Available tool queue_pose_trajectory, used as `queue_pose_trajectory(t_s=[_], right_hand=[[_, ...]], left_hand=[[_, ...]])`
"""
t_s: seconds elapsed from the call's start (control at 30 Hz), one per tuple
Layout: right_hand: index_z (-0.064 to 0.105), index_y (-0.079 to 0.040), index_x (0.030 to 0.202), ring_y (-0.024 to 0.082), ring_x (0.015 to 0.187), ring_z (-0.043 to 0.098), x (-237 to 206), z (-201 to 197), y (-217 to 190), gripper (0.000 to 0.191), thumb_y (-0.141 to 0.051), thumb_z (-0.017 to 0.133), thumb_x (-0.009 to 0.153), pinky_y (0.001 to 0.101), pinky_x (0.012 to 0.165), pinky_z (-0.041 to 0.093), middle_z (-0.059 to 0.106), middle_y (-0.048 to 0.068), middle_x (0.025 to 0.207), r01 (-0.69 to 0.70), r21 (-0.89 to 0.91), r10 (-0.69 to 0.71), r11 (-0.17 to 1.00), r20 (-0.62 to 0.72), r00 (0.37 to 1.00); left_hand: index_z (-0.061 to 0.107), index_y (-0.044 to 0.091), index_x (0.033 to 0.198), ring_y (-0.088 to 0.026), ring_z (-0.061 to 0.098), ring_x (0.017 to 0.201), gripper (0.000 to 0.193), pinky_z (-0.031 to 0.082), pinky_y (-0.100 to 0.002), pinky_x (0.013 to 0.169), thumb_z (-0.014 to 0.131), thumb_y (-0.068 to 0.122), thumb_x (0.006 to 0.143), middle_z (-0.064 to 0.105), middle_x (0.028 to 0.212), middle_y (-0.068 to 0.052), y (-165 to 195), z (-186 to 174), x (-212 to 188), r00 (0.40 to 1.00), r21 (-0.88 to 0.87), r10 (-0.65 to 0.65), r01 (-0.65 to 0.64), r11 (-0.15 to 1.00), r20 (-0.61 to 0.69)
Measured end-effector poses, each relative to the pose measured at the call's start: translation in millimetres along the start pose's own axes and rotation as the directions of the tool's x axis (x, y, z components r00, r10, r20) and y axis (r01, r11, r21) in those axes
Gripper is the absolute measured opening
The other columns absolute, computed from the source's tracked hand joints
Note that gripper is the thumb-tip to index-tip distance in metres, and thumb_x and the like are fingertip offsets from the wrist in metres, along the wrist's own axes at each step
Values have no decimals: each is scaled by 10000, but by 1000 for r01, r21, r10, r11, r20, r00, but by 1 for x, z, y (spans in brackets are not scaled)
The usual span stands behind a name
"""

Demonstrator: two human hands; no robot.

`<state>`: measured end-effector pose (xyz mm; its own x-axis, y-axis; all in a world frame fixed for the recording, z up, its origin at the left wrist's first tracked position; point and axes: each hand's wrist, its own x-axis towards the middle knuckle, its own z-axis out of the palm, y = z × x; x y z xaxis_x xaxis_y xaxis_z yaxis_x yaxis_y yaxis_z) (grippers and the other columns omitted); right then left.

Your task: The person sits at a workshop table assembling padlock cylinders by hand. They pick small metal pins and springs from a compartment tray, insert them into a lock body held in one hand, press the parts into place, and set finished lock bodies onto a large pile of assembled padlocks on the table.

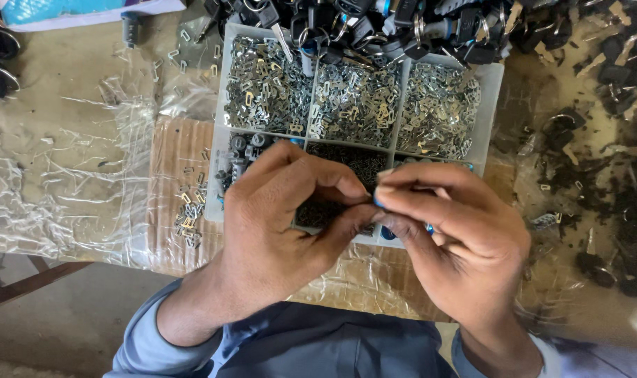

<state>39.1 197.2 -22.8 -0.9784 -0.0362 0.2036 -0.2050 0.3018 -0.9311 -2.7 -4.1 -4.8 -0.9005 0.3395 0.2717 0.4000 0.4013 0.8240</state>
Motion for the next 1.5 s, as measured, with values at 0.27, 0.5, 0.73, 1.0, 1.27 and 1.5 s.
queue_pose_trajectory(t_s=[0.27,0.5,0.73,1.0,1.27,1.5], right_hand=[[646,91,1236,151,1084,719,-3,1,-2,286,113,750,970,211,879,646,669,195,1294,-70,175,85,982,-75,994],[628,82,1196,152,1046,718,-5,-1,3,293,120,761,938,180,798,641,639,210,1326,-64,171,77,983,-71,995],[605,65,1165,187,1068,743,-10,0,8,256,106,752,959,229,859,683,627,195,1259,-12,290,33,957,-68,997],[612,61,1100,198,1039,745,-8,2,7,206,127,736,949,244,856,680,633,202,1237,2,200,15,980,-81,997],[579,75,1208,234,1021,741,-1,1,3,426,135,739,818,320,853,684,677,213,1176,-133,347,191,929,-139,972],[637,36,1284,227,1068,738,-1,-5,12,340,138,699,966,351,907,688,689,212,1258,-51,634,110,772,-54,992]], left_hand=[[744,103,900,-294,596,872,168,460,-464,785,867,215,875,706,906,-47,1,4,12,979,471,130,-190,862,156],[708,6,1074,-162,693,861,209,615,-267,728,809,8,891,725,986,-70,6,7,2,999,-86,-33,31,996,-33],[709,51,1008,-147,690,844,199,582,-248,700,876,65,901,747,971,-45,6,8,-4,998,-117,-5,-2,993,-58],[720,99,983,-150,631,829,224,492,-273,695,891,32,854,758,960,7,3,5,-2,992,-53,124,-124,991,-17],[740,96,1035,-283,546,954,191,440,-420,854,799,146,860,712,1058,-39,1,7,8,981,465,181,-193,864,71],[726,97,995,-294,497,982,132,421,-439,895,779,215,970,659,991,-45,-7,12,4,985,439,111,-157,885,129]])
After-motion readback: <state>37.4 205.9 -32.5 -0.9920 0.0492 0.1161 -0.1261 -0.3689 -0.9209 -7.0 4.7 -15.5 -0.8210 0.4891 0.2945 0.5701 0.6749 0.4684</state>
